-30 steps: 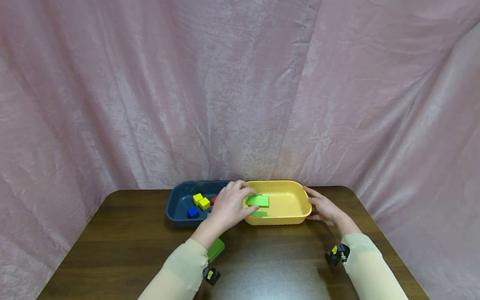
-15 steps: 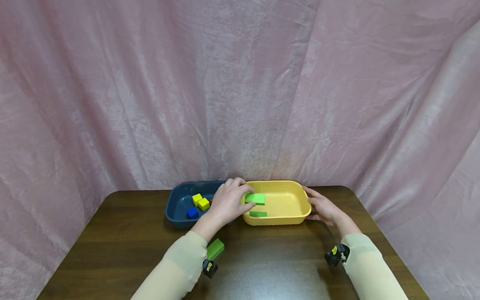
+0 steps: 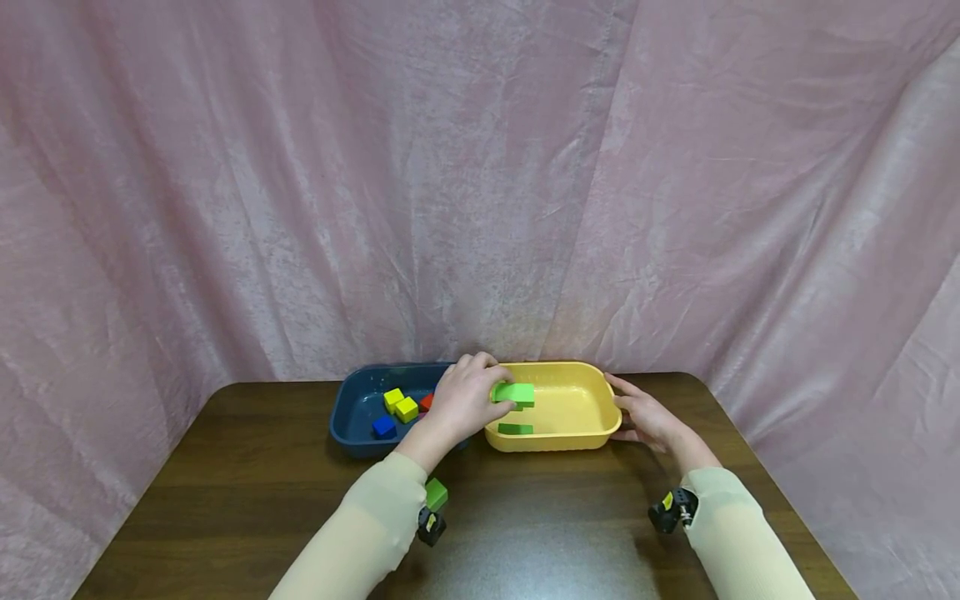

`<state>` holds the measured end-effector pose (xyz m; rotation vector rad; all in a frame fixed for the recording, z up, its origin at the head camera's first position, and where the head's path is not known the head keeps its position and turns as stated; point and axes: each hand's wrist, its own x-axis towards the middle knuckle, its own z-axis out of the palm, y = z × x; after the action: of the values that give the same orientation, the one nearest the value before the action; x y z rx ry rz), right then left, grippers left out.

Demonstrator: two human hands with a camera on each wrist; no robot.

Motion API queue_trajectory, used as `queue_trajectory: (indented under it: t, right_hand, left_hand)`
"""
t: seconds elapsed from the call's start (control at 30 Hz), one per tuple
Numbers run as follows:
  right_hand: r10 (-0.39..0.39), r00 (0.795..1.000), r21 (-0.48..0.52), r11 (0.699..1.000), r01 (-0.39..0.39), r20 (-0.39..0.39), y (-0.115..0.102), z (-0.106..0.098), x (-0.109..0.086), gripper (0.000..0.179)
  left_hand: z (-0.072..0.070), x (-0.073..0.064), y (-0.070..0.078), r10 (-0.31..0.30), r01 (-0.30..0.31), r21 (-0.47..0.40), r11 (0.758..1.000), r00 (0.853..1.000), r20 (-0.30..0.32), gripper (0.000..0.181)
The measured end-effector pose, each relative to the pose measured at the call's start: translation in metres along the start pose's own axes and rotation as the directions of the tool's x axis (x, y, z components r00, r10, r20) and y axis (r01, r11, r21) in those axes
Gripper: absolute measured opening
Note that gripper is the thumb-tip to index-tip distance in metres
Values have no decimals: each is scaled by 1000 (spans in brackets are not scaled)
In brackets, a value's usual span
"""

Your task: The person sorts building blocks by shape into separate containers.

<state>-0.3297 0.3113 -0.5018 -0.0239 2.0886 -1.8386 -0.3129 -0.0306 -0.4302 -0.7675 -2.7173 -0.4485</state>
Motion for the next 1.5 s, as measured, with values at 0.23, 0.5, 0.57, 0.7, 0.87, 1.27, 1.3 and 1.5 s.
queue_trajectory:
  t: [0.23,0.5,0.57,0.7,0.87,1.27,1.3,1.5]
  right_hand:
    - [1,1000,-5,1000,-1,0,0,-2,0,58]
    - [-2,1000,6,1000,2,1,-1,0,-1,59]
    - [-2,1000,10,1000,2,-1,-1,0,-1,59]
    - [0,1000,5,1000,0,-8,-2,0,-1,59]
    - [4,1000,-1,1000,-4,-12,-3,1,-1,59]
    - [2,1000,11,1000,-2,-7,-2,0,-1,58]
    - [1,1000,12,1000,-1,-6,-2,0,0,58]
    - [6,1000,15,1000,-6,-13,-1,-2,1,58]
  left_hand:
    - [4,6,0,-22,22,17,1000,1000,22,36]
    - [10,14,1,-38,37,19,999,998,43,37]
    - [12,15,1,-42,41,22,999,998,51,37]
    - [15,17,3,-54,51,32,998,996,73,36]
    - [20,18,4,-74,69,55,996,991,110,34]
    - [28,20,4,-115,108,60,992,983,140,38]
    - [28,20,4,-119,112,56,992,982,143,39]
    - [30,19,0,-119,117,19,993,985,128,43]
